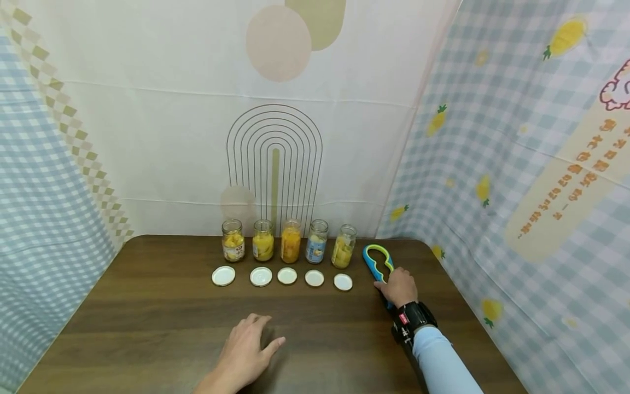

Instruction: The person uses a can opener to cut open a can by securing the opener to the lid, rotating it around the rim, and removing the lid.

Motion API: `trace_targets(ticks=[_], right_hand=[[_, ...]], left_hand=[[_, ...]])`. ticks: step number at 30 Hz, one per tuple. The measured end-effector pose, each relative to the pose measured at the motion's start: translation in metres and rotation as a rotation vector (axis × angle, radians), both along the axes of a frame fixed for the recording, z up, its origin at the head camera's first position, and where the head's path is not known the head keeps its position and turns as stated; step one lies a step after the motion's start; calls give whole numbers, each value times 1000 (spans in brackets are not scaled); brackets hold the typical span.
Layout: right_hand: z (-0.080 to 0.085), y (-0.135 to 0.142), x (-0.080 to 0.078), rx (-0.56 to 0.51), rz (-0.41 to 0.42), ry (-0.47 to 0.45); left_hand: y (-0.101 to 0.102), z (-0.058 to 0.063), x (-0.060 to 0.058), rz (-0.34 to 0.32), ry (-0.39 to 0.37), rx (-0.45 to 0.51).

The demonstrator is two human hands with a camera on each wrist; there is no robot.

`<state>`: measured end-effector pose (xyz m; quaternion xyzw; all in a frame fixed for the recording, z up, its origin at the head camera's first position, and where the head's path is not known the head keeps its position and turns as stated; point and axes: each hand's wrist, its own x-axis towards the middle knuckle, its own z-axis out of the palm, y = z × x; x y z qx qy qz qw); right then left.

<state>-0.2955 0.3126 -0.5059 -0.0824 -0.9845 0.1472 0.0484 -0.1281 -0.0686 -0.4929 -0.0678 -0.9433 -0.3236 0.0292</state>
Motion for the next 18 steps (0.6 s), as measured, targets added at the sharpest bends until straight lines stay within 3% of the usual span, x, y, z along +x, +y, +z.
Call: trace_targets(ticks=[10, 15, 18], right_hand=[[-1, 3, 6, -34, 4, 38], [5, 3, 11, -21, 30, 24], [11, -5, 17, -20, 47, 77]], left_hand=[[-1, 0, -2, 2, -7, -1], [-6, 2, -7, 27, 31, -9], [-11, 7, -13, 40, 39, -7]])
